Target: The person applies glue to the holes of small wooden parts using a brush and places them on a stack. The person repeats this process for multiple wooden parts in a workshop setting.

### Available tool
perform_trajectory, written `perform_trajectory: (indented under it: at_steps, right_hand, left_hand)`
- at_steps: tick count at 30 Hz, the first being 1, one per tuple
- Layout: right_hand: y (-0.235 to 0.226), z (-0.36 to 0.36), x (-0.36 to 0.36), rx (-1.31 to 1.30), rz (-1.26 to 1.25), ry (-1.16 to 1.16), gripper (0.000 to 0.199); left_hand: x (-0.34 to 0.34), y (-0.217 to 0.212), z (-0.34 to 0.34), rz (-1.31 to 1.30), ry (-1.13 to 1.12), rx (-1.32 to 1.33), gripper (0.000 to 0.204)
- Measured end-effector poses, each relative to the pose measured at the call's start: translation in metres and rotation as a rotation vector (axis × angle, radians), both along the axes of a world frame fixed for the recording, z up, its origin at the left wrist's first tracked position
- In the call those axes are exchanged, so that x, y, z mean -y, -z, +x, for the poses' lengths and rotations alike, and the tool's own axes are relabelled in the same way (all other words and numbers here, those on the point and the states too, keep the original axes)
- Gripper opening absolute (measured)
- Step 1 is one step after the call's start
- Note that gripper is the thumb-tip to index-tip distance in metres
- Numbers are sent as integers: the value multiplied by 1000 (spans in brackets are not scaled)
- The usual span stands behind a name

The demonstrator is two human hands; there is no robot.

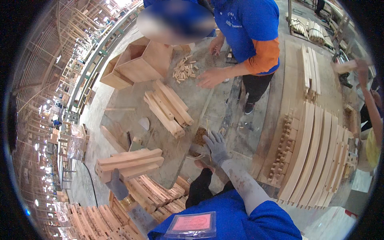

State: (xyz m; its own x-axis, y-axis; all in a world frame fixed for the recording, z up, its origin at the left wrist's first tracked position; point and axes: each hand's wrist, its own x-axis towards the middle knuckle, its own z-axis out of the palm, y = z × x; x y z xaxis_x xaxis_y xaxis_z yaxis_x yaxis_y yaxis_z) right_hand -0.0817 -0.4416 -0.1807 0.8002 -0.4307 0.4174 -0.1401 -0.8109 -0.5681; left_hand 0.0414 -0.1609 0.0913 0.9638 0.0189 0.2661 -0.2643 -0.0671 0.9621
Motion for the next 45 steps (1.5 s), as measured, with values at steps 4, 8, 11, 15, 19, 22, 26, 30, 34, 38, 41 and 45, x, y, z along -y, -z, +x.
perform_trajectory:
  at_steps: [4,8,11,15,19,22,26,30,34,38,41,45]
  right_hand:
    - [-5,1,3,-73,6,7,46]
    - [-2,1,3,0,20,18,47]
    - [0,-3,2,35,6,32,44]
    - [1,-5,4,93,8,55,42]
    - [-10,-2,2,100,28,47,42]
    - [-15,3,-6,105,2,27,42]
    - [-14,-2,-7,38,-48,-9,45]
    - [-44,-12,-12,156,27,-128,49]
    - [-86,-19,-38,238,128,-213,49]
    - [-156,28,-59,350,139,-324,45]
    - [-210,107,-76,371,85,-444,42]
    - [-278,242,-95,402,-113,-637,29]
  left_hand:
    - [18,2,1,63,20,80,75]
    - [16,0,12,111,69,202,75]
    - [21,-4,9,125,86,180,73]
    - [21,0,7,100,119,173,72]
    - [23,-1,4,192,59,91,69]
    - [12,0,17,205,54,200,66]
    - [37,-5,17,58,19,246,73]
    - [37,7,17,75,50,354,76]
    - [22,13,20,44,156,257,75]
    - [12,12,25,-54,287,210,76]
    - [-3,7,29,65,305,303,76]
    - [-7,-4,34,12,383,354,70]
